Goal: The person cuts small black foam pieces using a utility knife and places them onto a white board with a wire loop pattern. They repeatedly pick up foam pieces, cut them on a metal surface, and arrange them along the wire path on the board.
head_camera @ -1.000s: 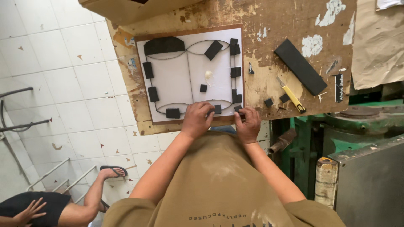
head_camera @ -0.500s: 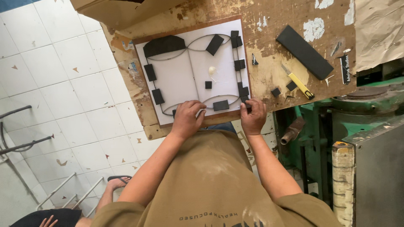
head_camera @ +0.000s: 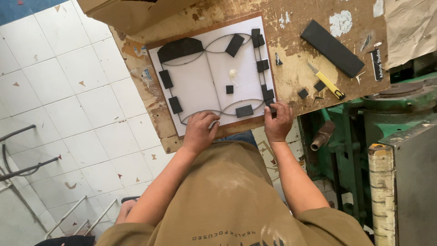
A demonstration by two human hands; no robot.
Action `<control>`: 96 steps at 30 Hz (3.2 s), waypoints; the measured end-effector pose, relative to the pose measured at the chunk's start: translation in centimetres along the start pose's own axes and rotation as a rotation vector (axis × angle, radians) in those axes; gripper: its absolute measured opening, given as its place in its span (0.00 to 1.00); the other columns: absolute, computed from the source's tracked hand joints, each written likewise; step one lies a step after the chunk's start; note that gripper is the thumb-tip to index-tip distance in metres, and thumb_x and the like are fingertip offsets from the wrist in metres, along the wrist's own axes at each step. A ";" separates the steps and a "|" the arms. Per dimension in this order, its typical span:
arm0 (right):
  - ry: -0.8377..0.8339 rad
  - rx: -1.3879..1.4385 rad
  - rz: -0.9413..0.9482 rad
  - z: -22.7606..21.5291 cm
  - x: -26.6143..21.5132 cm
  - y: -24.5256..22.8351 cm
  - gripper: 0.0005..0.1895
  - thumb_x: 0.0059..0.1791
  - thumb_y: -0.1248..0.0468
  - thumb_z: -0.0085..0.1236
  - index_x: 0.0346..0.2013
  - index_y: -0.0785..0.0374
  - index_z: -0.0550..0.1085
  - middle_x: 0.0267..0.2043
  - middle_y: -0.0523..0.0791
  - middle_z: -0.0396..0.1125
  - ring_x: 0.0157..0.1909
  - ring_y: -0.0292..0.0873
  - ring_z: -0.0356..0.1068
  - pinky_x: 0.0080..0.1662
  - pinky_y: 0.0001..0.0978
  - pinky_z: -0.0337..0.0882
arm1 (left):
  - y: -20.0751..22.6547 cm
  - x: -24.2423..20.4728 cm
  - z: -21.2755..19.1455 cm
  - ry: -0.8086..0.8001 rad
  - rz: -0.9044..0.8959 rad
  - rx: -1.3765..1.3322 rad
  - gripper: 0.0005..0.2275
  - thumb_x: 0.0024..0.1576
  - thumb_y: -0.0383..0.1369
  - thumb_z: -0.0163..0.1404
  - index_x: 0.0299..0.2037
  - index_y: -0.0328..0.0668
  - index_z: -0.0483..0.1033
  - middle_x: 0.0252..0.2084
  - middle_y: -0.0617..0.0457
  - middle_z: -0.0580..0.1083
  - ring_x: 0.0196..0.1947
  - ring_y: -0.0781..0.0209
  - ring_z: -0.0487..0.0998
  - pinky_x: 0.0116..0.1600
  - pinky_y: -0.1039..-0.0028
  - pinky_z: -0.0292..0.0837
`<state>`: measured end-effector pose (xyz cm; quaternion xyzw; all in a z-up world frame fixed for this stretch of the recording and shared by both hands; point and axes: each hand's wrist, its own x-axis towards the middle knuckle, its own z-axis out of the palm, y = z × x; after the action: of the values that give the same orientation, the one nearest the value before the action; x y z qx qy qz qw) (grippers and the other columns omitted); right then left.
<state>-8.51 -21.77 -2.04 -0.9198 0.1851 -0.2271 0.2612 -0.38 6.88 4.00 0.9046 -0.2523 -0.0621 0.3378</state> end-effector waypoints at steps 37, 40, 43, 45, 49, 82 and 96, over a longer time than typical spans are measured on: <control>-0.210 -0.110 -0.003 -1.0 1.0 -0.1 0.18 0.40 0.64 0.72 0.42 0.53 0.75 0.43 0.45 0.69 0.44 0.55 0.72 0.48 0.48 0.70 | -0.2 -2.3 0.5 -0.065 -0.066 -0.019 0.06 0.58 0.39 0.56 0.43 0.59 0.80 0.41 0.61 0.78 0.46 0.58 0.81 0.55 0.62 0.73; -0.200 -0.110 0.000 -1.5 1.0 -1.0 0.19 0.40 0.64 0.72 0.42 0.53 0.75 0.44 0.46 0.68 0.44 0.56 0.71 0.48 0.49 0.70 | 0.2 -2.2 -0.3 -0.079 -0.085 -0.041 0.05 0.58 0.38 0.56 0.43 0.56 0.81 0.40 0.58 0.78 0.46 0.55 0.81 0.55 0.60 0.73; -0.169 -0.051 -0.009 -1.3 1.4 -0.9 0.14 0.41 0.67 0.69 0.38 0.55 0.74 0.39 0.47 0.68 0.42 0.56 0.71 0.46 0.48 0.69 | 0.4 -2.1 -1.0 -0.117 -0.111 -0.053 0.05 0.59 0.37 0.55 0.43 0.56 0.80 0.40 0.58 0.77 0.45 0.55 0.81 0.56 0.60 0.71; -0.145 -0.066 -0.014 -0.7 1.1 -0.4 0.14 0.41 0.66 0.69 0.38 0.55 0.74 0.39 0.46 0.68 0.41 0.55 0.71 0.46 0.47 0.70 | 0.0 -2.3 -0.6 -0.109 -0.095 -0.046 0.05 0.58 0.37 0.56 0.43 0.57 0.80 0.40 0.59 0.77 0.45 0.55 0.81 0.56 0.61 0.71; -0.088 -0.051 -0.012 -0.2 0.6 0.0 0.14 0.40 0.66 0.69 0.37 0.55 0.74 0.38 0.45 0.67 0.40 0.54 0.70 0.45 0.45 0.70 | -0.2 -2.4 -0.2 -0.092 -0.075 -0.042 0.06 0.57 0.38 0.56 0.43 0.58 0.80 0.41 0.60 0.78 0.46 0.56 0.81 0.56 0.62 0.72; -0.076 0.000 -0.054 0.1 -0.1 -0.5 0.10 0.46 0.63 0.68 0.41 0.56 0.79 0.41 0.46 0.68 0.42 0.53 0.72 0.47 0.46 0.70 | 2.6 5.9 4.0 -0.144 0.080 -0.018 0.06 0.57 0.36 0.55 0.43 0.54 0.81 0.43 0.55 0.77 0.48 0.53 0.80 0.55 0.58 0.72; -0.056 0.041 -0.079 0.1 0.3 -0.8 0.10 0.46 0.66 0.69 0.42 0.58 0.81 0.41 0.47 0.69 0.41 0.55 0.72 0.45 0.47 0.72 | 3.2 9.1 7.0 -0.180 0.159 -0.005 0.05 0.58 0.33 0.55 0.42 0.50 0.82 0.41 0.53 0.78 0.45 0.52 0.81 0.51 0.60 0.75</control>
<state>-8.04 -21.23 -1.50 -0.9268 0.1368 -0.2150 0.2758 4.25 -3.75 1.24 0.8717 -0.3526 -0.1169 0.3197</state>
